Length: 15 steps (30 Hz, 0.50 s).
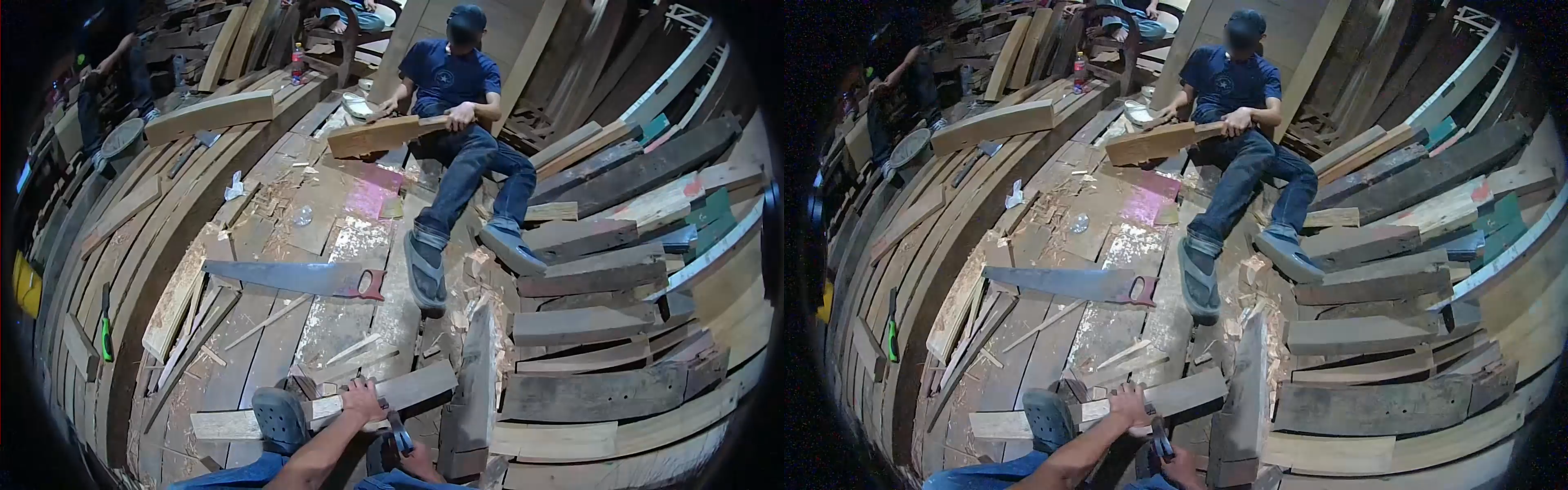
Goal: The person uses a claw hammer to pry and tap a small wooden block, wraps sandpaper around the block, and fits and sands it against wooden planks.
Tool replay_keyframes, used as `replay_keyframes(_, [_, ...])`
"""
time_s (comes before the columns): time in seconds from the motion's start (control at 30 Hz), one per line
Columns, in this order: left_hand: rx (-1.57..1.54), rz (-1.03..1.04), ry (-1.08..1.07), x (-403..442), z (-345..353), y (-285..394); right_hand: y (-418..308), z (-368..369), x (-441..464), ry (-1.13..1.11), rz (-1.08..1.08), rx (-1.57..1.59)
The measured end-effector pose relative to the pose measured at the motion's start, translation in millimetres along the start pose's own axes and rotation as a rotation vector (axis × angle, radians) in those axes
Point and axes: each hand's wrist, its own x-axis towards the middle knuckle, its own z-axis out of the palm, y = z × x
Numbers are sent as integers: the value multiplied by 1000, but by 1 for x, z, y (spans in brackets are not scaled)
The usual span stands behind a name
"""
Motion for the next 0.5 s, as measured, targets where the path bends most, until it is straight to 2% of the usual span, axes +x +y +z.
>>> replay_keyframes(0.07, [10,-15,-6,1,-3,3,-48,0,-4,-2,79,155])
replay_keyframes(0.1, [30,-16,-8,3,-5,5,-49,-7,-1,18,5,-130])
replay_keyframes(0.2, [25,41,85,-3,-4,2,-13,-6,9,10,-66,94])
replay_keyframes(0.23, [8,86,144,0,4,-1,-56,-18,0,48,-215,13])
replay_keyframes(0.33, [-5,191,205,-9,0,-6,-53,-29,4,99,-287,-145])
replay_keyframes(0.4, [-78,275,197,-11,1,-11,-66,-29,2,111,-204,-64])
replay_keyframes(0.43, [-25,237,111,-11,-3,-8,-71,-35,2,37,-49,-109])
replay_keyframes(0.47, [35,235,108,-11,0,-7,-74,-31,1,137,-92,-133])
replay_keyframes(0.5, [35,216,117,-12,0,-5,-38,-38,14,-55,33,-91])
